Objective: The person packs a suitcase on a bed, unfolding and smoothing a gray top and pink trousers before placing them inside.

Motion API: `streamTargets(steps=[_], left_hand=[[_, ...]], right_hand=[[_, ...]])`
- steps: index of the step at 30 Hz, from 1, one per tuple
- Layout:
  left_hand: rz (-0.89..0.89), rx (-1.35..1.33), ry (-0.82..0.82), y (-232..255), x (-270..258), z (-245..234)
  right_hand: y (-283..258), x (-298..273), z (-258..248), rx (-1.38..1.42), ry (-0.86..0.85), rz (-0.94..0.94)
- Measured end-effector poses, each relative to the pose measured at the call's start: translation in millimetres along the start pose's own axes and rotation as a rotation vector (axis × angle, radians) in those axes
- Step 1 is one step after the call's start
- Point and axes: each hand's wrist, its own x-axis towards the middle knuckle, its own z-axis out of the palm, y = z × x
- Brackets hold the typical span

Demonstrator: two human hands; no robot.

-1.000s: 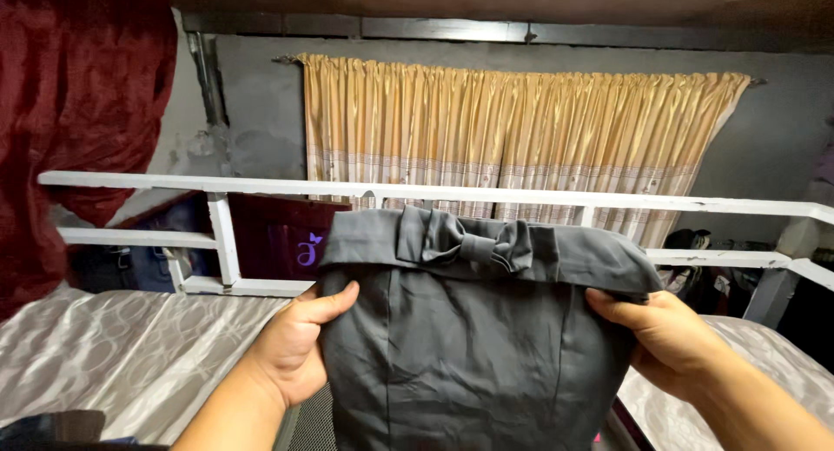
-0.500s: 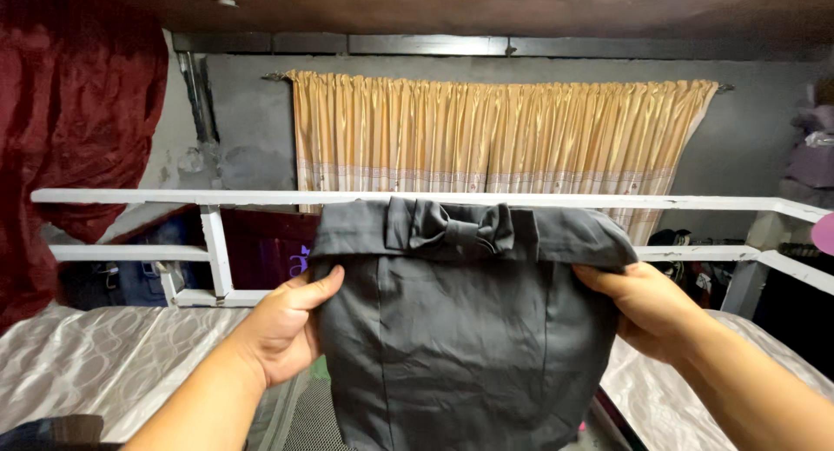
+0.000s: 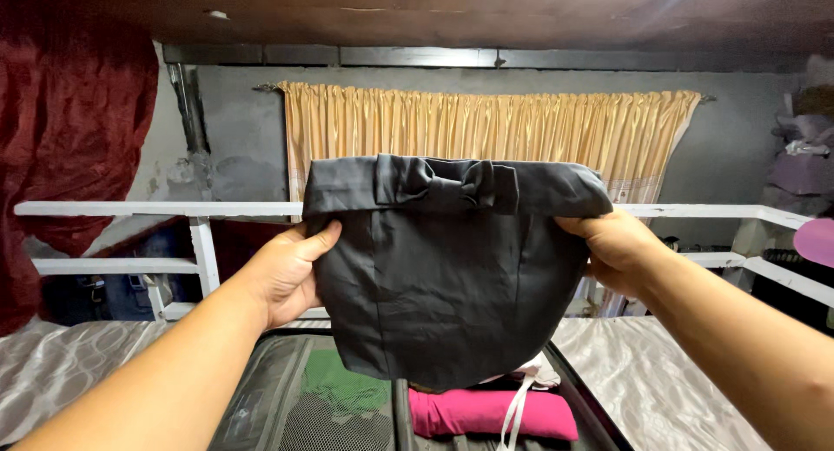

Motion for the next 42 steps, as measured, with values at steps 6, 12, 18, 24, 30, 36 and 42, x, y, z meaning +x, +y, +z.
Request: streamTargets(steps=[6, 12, 18, 24, 30, 36, 42], left_hand=[[-0.006, -0.023, 0.0, -4, 0, -3], [-0.016, 0.002, 0.04, -3, -6, 1], [-0.062, 0.023, 0.14, -11, -2, -1], [-0.394, 0.305, 0.401, -67, 24, -30], [-0.612, 0.484, 0.243, -90, 10, 22], [-0.449, 0.174, -0.176, -50, -12, 110], [-0.448, 0.201, -0.035, -49, -10, 109]], right_hand=[[1, -2, 4, -0.019, 0.016, -0.003], [12, 9, -3, -0.001, 0.019, -0.009], [12, 3, -3, 0.008, -0.02, -0.007], [-3, -31, 21, -0.007, -0.06, 0.143], [14, -43, 55, -0.006, -0.12, 0.155], [41, -62, 94, -0.044, -0.282, 0.039], [47, -74, 82, 0.06, -0.805, 0.014]])
